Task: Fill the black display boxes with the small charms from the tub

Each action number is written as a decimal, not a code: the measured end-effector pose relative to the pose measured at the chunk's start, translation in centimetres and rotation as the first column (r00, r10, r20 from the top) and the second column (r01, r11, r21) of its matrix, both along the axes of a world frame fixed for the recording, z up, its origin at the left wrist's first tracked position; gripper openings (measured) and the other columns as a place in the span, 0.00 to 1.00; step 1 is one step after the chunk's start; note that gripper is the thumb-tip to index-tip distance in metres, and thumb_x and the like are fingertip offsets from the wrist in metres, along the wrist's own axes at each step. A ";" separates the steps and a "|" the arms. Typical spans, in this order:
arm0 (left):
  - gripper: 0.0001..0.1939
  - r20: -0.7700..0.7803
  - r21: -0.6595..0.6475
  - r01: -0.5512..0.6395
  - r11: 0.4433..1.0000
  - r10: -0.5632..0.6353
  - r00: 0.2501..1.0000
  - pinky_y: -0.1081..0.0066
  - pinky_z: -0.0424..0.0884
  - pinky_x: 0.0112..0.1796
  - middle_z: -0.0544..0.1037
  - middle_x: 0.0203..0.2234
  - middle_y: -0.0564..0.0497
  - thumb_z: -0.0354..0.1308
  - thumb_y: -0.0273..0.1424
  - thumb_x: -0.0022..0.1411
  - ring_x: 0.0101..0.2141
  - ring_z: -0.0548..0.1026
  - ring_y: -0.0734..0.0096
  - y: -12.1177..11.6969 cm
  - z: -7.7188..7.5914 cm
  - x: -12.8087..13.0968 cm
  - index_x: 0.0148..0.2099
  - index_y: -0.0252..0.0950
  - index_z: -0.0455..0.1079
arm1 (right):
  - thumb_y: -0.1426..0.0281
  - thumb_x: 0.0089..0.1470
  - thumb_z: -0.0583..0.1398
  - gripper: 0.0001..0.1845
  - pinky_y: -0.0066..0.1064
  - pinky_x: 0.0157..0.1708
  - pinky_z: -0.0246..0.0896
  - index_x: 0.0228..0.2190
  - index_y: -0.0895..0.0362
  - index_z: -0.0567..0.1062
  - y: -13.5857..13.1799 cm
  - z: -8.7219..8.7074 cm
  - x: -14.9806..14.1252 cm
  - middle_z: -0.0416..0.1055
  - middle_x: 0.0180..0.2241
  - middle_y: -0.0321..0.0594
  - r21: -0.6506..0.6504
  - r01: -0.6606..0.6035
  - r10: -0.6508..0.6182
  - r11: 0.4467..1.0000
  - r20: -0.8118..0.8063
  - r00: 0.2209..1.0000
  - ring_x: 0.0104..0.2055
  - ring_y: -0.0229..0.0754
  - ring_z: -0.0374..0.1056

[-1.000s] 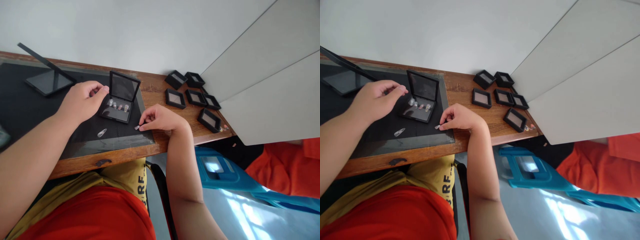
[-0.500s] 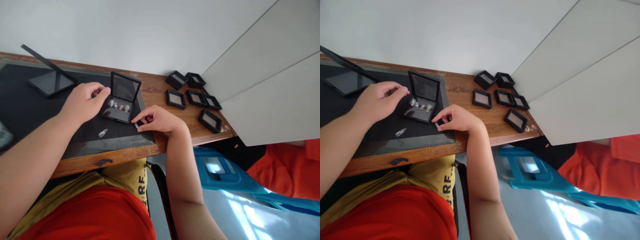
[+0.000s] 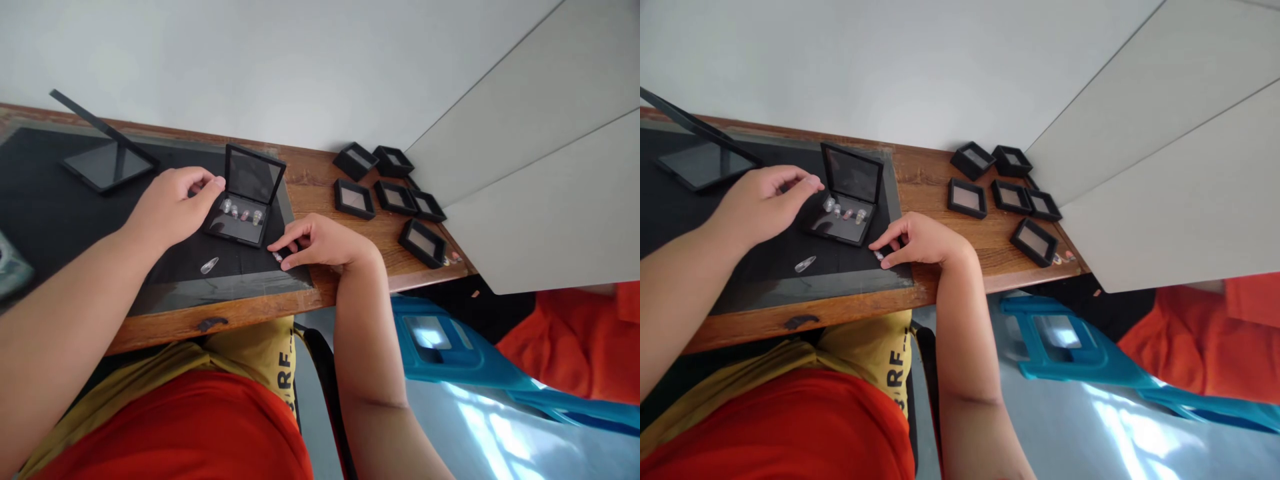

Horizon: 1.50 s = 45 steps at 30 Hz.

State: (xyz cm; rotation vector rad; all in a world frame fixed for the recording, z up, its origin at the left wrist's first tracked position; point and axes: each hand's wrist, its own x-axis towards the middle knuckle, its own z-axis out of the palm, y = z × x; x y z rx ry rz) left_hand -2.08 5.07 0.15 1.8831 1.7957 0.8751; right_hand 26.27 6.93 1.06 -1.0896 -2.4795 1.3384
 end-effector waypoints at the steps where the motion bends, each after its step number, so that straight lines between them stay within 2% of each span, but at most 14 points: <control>1: 0.23 -0.001 0.000 0.004 1.000 -0.004 1.000 0.55 0.71 0.47 0.84 0.40 0.46 0.49 0.51 0.68 0.43 0.78 0.51 0.0 0.0 0.0 0.43 0.42 0.80 | 0.60 0.48 0.75 0.23 0.30 0.31 0.51 0.45 0.57 0.88 -0.1 0.1 -0.1 0.69 0.25 0.31 0.004 0.004 -0.004 1.000 0.001 1.000 0.28 0.33 0.58; 6: 0.24 -0.012 0.003 0.003 1.000 -0.003 1.000 0.57 0.71 0.47 0.83 0.38 0.49 0.48 0.51 0.68 0.42 0.77 0.53 0.0 0.0 0.0 0.43 0.42 0.79 | 0.61 0.50 0.75 0.20 0.30 0.29 0.48 0.42 0.60 0.87 -0.4 0.1 -0.3 0.63 0.22 0.28 -0.014 0.040 -0.041 0.999 -0.055 0.998 0.25 0.31 0.54; 10: 0.22 -0.025 0.002 0.013 1.000 -0.013 1.000 0.57 0.72 0.48 0.83 0.36 0.48 0.50 0.51 0.68 0.42 0.78 0.53 0.1 -0.1 0.0 0.40 0.42 0.78 | 0.62 0.51 0.75 0.19 0.30 0.28 0.46 0.42 0.60 0.86 -0.7 -0.2 -0.7 0.59 0.22 0.26 0.025 0.100 -0.092 0.995 -0.210 0.973 0.25 0.31 0.51; 16: 0.19 -0.054 -0.021 -0.003 1.000 0.002 0.999 0.58 0.72 0.50 0.85 0.44 0.45 0.53 0.46 0.68 0.46 0.79 0.51 0.2 -0.2 0.1 0.44 0.41 0.79 | 0.64 0.53 0.73 0.18 0.30 0.27 0.43 0.44 0.59 0.86 -1.2 -0.9 -2.6 0.54 0.21 0.26 0.114 0.271 -0.208 0.956 -0.391 0.897 0.25 0.31 0.47; 19: 0.17 -0.062 -0.018 -0.012 1.000 0.011 0.998 0.58 0.73 0.50 0.85 0.44 0.45 0.54 0.45 0.67 0.49 0.79 0.50 0.2 -0.4 0.2 0.44 0.42 0.80 | 0.63 0.55 0.72 0.18 0.31 0.28 0.44 0.46 0.58 0.87 -1.1 -1.5 -3.6 0.53 0.21 0.26 0.162 0.343 -0.259 0.925 -0.390 0.884 0.24 0.32 0.46; 24: 0.20 -0.123 -0.062 -0.021 0.998 0.013 0.992 0.54 0.74 0.54 0.84 0.48 0.42 0.55 0.46 0.68 0.52 0.78 0.46 0.2 -0.7 0.2 0.50 0.40 0.80 | 0.63 0.56 0.72 0.18 0.30 0.30 0.49 0.47 0.59 0.87 0.2 -2.6 -5.1 0.56 0.21 0.26 0.293 0.469 -0.362 0.833 -0.352 0.863 0.25 0.32 0.51; 30: 0.25 -0.169 -0.108 -0.004 0.994 -0.015 0.985 0.51 0.73 0.59 0.83 0.53 0.39 0.54 0.45 0.69 0.57 0.77 0.43 0.2 -0.7 0.2 0.57 0.35 0.79 | 0.61 0.55 0.72 0.17 0.30 0.29 0.48 0.43 0.58 0.87 0.5 -3.0 -5.7 0.59 0.20 0.27 0.313 0.436 -0.388 0.844 -0.207 0.898 0.24 0.32 0.52; 41: 0.26 -0.188 -0.116 0.020 0.993 -0.041 0.981 0.48 0.73 0.59 0.82 0.55 0.38 0.54 0.46 0.69 0.60 0.75 0.40 0.4 -0.9 0.1 0.58 0.35 0.78 | 0.61 0.54 0.71 0.18 0.30 0.29 0.50 0.43 0.58 0.86 0.4 -3.0 -5.6 0.62 0.20 0.28 0.284 0.443 -0.403 0.850 -0.188 0.896 0.24 0.32 0.55; 45: 0.24 -0.184 -0.108 0.026 0.994 -0.046 0.982 0.48 0.73 0.59 0.82 0.55 0.39 0.56 0.44 0.68 0.60 0.75 0.41 0.5 -1.1 -0.1 0.58 0.36 0.78 | 0.59 0.51 0.73 0.25 0.29 0.30 0.52 0.48 0.59 0.84 0.3 -3.1 -5.1 0.66 0.24 0.29 0.239 0.458 -0.395 0.856 -0.268 0.879 0.26 0.33 0.58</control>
